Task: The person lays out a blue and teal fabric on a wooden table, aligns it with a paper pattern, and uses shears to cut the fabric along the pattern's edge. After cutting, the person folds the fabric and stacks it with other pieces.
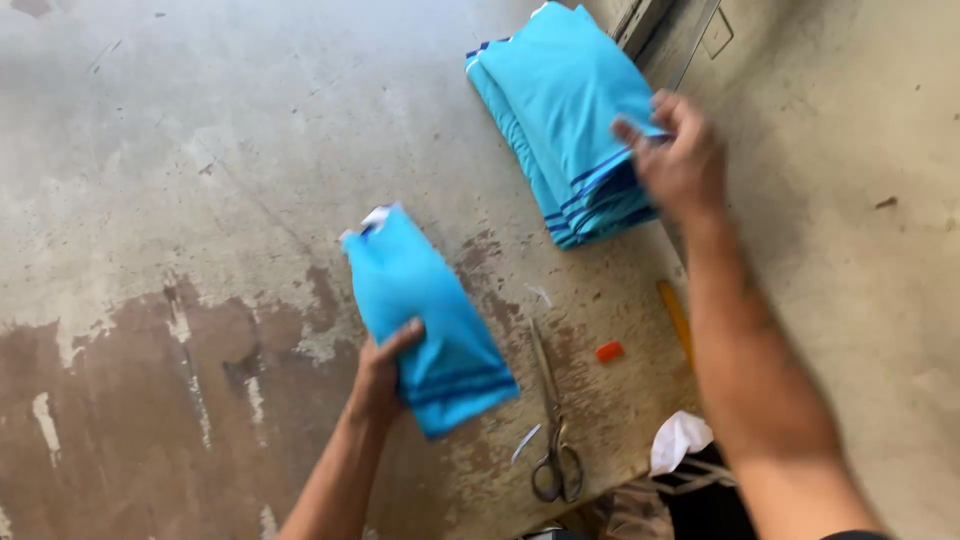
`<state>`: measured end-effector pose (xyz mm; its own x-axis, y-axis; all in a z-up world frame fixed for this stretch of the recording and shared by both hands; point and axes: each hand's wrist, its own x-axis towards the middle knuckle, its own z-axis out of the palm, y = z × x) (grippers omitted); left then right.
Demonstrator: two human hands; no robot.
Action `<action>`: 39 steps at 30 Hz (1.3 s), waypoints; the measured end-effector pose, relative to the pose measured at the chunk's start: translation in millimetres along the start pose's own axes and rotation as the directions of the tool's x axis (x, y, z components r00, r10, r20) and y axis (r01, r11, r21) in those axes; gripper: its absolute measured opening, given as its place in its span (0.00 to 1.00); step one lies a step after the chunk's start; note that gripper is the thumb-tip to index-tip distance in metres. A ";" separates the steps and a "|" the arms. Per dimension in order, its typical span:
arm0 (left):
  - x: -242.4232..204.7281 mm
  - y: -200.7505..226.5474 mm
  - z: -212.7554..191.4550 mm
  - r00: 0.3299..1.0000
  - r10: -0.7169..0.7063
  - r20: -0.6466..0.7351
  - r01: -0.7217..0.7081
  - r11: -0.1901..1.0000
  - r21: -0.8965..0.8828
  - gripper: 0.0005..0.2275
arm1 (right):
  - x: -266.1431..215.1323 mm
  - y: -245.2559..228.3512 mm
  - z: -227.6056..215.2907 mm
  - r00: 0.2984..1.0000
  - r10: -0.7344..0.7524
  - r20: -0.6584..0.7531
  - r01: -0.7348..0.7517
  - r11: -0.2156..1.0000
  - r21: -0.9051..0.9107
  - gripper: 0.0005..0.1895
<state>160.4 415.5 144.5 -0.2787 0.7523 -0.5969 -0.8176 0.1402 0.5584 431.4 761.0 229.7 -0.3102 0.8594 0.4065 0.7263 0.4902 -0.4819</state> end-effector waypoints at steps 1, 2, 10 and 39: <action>26.9 13.2 21.1 1.000 0.006 -0.006 -0.006 1.000 -0.003 0.34 | 39.1 19.3 -2.9 1.000 -0.006 0.004 0.006 1.000 0.006 0.32; 50.1 23.0 36.9 0.991 0.064 0.117 -0.067 0.998 0.022 0.35 | 68.3 40.5 -3.7 0.983 0.118 0.144 -0.110 0.992 -0.064 0.44; 222.2 21.8 108.4 0.985 0.039 0.169 -0.051 0.996 0.069 0.42 | 108.3 27.4 -3.7 0.741 0.345 0.577 -0.203 0.933 -0.298 0.42; 177.2 -13.6 308.1 0.990 -0.109 -0.095 0.127 0.970 0.206 0.55 | 97.1 11.8 -13.4 0.757 0.391 0.524 -0.314 0.920 -0.233 0.52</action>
<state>277.4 745.2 208.7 -0.2341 0.6682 -0.7062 -0.7253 0.3637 0.5846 418.0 848.3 273.9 -0.2721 0.9184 -0.2874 0.9090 0.1473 -0.3899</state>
